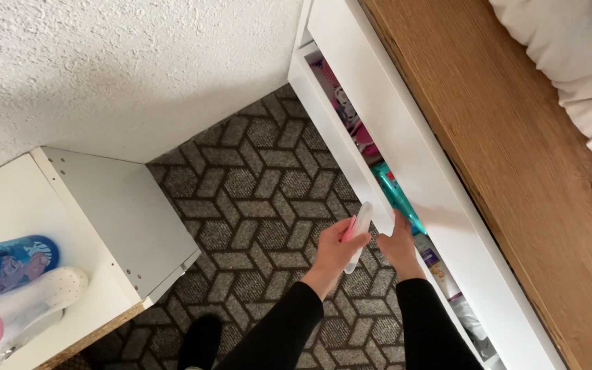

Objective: The person picks up two hairbrushes from a shelf and places them into a drawer. They then pick up a white tube, open the drawer again, and place the tube inside. Finally, they pick up a pink headband and place it into a basket filled with baby items.

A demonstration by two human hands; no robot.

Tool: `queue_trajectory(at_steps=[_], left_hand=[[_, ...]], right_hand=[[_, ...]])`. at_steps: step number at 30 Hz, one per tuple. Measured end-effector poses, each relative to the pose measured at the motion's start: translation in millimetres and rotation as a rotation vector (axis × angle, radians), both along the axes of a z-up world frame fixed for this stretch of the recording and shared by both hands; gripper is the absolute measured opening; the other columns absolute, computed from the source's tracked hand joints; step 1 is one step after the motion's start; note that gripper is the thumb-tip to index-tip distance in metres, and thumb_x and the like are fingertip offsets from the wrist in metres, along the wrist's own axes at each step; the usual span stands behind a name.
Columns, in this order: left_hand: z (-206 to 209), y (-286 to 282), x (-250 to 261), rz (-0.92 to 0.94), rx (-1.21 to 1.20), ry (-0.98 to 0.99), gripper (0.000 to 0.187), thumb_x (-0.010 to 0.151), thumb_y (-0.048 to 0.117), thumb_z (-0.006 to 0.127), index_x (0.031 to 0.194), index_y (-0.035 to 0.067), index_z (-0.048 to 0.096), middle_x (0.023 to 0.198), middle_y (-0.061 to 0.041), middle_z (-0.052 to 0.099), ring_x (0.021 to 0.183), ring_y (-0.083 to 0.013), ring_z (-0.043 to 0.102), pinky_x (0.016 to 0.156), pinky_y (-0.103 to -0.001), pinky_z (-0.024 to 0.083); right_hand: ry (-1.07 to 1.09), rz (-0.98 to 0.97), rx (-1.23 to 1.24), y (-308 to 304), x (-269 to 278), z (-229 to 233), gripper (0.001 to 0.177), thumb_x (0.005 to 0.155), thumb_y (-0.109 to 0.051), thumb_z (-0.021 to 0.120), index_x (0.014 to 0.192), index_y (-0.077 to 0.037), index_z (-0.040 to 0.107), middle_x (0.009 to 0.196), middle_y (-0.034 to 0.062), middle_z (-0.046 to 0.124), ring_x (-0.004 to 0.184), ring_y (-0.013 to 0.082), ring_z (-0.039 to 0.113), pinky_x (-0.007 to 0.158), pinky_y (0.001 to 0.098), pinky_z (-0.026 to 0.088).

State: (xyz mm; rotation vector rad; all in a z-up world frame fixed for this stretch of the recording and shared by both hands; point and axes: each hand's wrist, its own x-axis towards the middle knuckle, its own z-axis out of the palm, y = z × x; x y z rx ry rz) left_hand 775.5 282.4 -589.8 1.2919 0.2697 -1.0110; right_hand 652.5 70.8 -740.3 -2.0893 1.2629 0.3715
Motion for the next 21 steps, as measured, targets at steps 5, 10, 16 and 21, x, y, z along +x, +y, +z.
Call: queue_trajectory(at_steps=[5, 10, 16, 21], left_hand=[[-12.7, -2.5, -4.5, 0.031, -0.021, 0.008, 0.066, 0.073, 0.024, 0.092, 0.132, 0.004, 0.069, 0.113, -0.014, 0.075, 0.101, -0.0181, 0.069, 0.085, -0.031, 0.056], [-2.4, 10.8, -3.1, 0.046, -0.034, 0.004, 0.060, 0.076, 0.020, 0.089, 0.130, 0.002, 0.070, 0.114, -0.015, 0.074, 0.102, -0.0193, 0.067, 0.085, -0.032, 0.056], [2.7, 36.3, -2.3, -0.010, 0.042, -0.035, 0.068, 0.073, 0.024, 0.089, 0.134, 0.005, 0.069, 0.119, -0.015, 0.074, 0.111, -0.0193, 0.066, 0.094, -0.034, 0.054], [-18.7, 53.7, -4.3, -0.036, 0.124, -0.064, 0.068, 0.071, 0.026, 0.090, 0.133, 0.007, 0.069, 0.119, -0.013, 0.075, 0.114, -0.0200, 0.068, 0.095, -0.034, 0.054]], right_hand=[[-0.051, 0.020, -0.027, 39.3, 8.5, 29.4, 0.098, 0.071, -0.021, 0.067, 0.162, -0.023, 0.033, 0.158, 0.0221, 0.033, 0.142, 0.0495, 0.041, 0.116, 0.0614, 0.036], [-0.103, 0.083, -0.071, 80.1, 8.4, 37.9, 0.093, 0.070, -0.022, 0.074, 0.156, -0.014, 0.041, 0.146, 0.0270, 0.047, 0.136, 0.0499, 0.050, 0.113, 0.0607, 0.040], [0.060, 0.084, -0.136, 135.1, 12.2, 60.9, 0.042, 0.095, -0.043, 0.050, 0.136, -0.036, 0.050, 0.132, 0.0060, 0.056, 0.118, 0.0405, 0.065, 0.099, 0.0580, 0.052], [0.179, 0.133, -0.246, 177.2, 10.1, 54.6, 0.019, 0.095, -0.038, 0.053, 0.113, -0.030, 0.056, 0.116, 0.0052, 0.063, 0.100, 0.0387, 0.072, 0.087, 0.0548, 0.058]])
